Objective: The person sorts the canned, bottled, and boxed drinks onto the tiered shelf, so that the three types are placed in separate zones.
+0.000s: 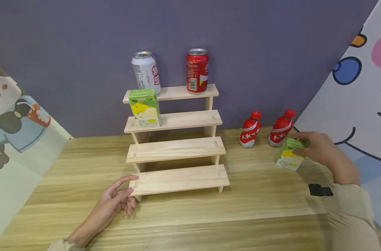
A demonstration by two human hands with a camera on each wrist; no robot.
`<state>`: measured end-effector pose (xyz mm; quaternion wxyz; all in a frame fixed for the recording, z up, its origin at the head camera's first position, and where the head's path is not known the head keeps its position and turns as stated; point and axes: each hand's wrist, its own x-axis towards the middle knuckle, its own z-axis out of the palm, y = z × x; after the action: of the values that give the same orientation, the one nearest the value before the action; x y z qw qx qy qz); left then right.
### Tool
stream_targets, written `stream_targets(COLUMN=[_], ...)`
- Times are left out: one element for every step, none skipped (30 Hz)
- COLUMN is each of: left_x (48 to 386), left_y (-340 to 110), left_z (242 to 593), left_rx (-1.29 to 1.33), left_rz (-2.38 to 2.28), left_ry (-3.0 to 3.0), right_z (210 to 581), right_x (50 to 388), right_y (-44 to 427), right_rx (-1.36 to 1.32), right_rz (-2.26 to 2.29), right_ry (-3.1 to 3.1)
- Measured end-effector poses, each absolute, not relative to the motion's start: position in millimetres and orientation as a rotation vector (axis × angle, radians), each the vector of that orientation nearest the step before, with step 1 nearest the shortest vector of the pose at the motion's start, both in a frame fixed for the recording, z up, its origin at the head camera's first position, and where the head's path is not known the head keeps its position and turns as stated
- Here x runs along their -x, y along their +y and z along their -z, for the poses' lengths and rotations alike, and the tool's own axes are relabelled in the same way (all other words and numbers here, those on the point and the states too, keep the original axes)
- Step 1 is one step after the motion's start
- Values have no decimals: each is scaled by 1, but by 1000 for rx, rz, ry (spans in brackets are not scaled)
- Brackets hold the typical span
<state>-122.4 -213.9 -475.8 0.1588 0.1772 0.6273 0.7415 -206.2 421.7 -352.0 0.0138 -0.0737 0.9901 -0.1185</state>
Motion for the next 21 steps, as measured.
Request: stream_targets(left_x=[122,122,122,122,122,122,122,122,122,122,122,122,122,122,122,122,122,122,122,122,122], left_y=[-214,-214,-214,-214,-214,-214,-214,-214,-214,-214,-214,-214,-214,-214,-214,-214,-214,-214,-214,-214,-214], left_z=[476,476,475,475,475,475,475,475,475,475,475,475,475,475,475,475,475,475,475,475,475], left_rx=[-505,-507,-507,-506,-507,-510,-513,-515,-516,-520,-522,-524,-525,-527,-528,-529,-530,-532,-535,-537,-538], left_rz=[-2120,-2120,-2121,-2122,-2122,-2123,-2125,-2125,-2126,-2125,-2126,-2126,-2125,-2125,-2126,-2126,-2126,-2127,-2127,-2128,-2127], left_ry=[1792,1791,1789,1788,1785,1782,1779,1779,1777,1775,1772,1771,1769,1767,1764,1762,1760,1757,1756,1755,1755], right_z=[351,351,350,350,349,348,347,347,346,345,344,343,342,341,341,340,338,337,336,335,333], right_x=[206,206,206,206,206,206,206,206,205,205,205,204,204,203,203,202,201,200,199,199,198], right_y=[421,420,419,418,417,415,414,412,411,409,408,406,405,403,402,400,399,397,395,393,392], right_rx=[226,227,232,235,228,220,216,217,220,218,222,232,243,252,263,269,279,284,294,304,312], right_rz=[370,365,357,348,347,345,339,331,324,322,319,311,308,307,307,313,322,328,331,332,331], right_ry=[3082,3084,3084,3084,3078,3072,3066,3062,3058,3053,3052,3057,3062,3070,3079,3086,3093,3104,3113,3123,3130])
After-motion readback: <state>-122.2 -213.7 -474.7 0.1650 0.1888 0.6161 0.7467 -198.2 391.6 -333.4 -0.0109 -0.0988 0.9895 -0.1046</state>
